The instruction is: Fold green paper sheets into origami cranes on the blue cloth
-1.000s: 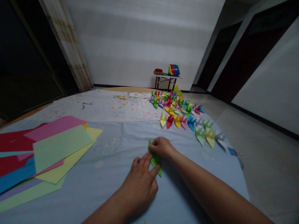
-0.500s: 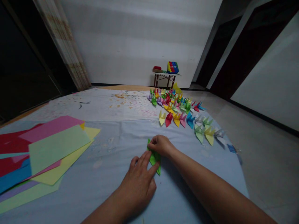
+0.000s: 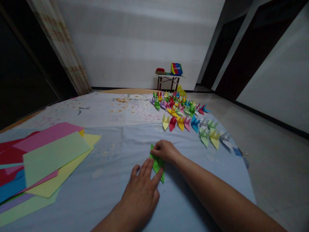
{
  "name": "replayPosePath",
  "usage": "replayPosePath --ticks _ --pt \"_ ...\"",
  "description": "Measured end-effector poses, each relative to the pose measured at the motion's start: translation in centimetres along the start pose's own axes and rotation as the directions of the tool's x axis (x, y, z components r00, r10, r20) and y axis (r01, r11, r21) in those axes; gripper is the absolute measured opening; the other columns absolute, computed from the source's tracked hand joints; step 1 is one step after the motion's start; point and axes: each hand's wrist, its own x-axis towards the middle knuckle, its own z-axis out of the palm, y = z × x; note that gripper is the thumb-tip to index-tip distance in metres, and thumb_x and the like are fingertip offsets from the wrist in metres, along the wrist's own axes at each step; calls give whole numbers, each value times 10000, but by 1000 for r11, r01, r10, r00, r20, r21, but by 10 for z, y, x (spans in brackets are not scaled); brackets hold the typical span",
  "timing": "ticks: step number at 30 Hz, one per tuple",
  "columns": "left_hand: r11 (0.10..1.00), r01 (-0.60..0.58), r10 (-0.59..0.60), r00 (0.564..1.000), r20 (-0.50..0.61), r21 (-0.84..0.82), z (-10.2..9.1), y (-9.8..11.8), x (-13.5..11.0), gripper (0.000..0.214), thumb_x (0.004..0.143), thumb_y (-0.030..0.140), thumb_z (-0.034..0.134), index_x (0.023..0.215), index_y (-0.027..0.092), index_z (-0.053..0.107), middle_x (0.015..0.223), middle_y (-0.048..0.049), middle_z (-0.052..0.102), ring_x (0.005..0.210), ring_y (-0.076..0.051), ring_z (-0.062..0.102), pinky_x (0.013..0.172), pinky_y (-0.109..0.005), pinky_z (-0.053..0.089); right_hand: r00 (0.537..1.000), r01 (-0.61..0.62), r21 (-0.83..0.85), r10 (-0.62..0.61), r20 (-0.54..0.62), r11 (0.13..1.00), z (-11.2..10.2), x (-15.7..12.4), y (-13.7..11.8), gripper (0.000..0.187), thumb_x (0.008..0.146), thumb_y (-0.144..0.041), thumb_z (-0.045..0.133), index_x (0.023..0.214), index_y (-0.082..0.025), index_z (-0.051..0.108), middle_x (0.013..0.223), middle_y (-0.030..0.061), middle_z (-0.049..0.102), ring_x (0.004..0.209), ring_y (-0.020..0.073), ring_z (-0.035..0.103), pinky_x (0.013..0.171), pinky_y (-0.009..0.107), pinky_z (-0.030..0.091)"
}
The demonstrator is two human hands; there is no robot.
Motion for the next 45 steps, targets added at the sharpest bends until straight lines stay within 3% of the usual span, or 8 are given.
replayPosePath --ticks 10,16,21,26,37,45 --pt "999 13 -13 1000 -7 -34 -1 0 1 611 726 142 399 1315 299 356 1434 -100 276 1326 -262 170 1026 -521 158 999 -28 -14 28 -32 999 3 1 -2 158 680 -326 572 703 -213 680 665 -5 661 643 123 566 573 213 324" --pt "998 33 -33 999 -1 -46 -3 2 1 606 718 140 400 1306 287 378 1421 -108 302 1320 -268 190 1027 -531 149 996 -77 -34 75 -54 996 2 1 -6 254 721 -408 529 706 -202 677 658 13 656 617 129 563 550 219 315" --pt "998 18 -19 1000 -7 -56 -4 2 -1 606 722 144 399 1308 294 373 1422 -113 297 1320 -275 186 1026 -533 152 995 -72 -34 70 -65 997 4 2 -6 221 722 -383 541 702 -201 663 677 14 656 653 132 573 558 215 321" --pt "998 22 -23 1000 -12 -54 -2 0 -1 595 726 149 399 1300 303 384 1413 -122 313 1316 -276 197 1025 -528 158 995 -47 5 47 -93 999 6 5 2 177 711 -320 574 831 -202 627 768 7 655 686 123 571 582 204 341" --pt "998 -9 6 999 -51 -59 -3 -2 -2 521 788 222 394 1303 301 380 1376 -91 372 1296 -264 242 1036 -502 154 994 -96 32 98 -55 995 4 14 6 221 669 -357 621 832 -207 629 792 7 652 701 126 573 563 202 346" --pt "999 2 -4 1000 -28 -45 -5 1 0 571 743 164 413 1298 294 388 1379 -106 361 1292 -269 249 1027 -514 160 993 -117 23 117 -16 993 0 19 5 239 632 -389 627 793 -215 658 780 8 659 688 134 573 534 206 336"
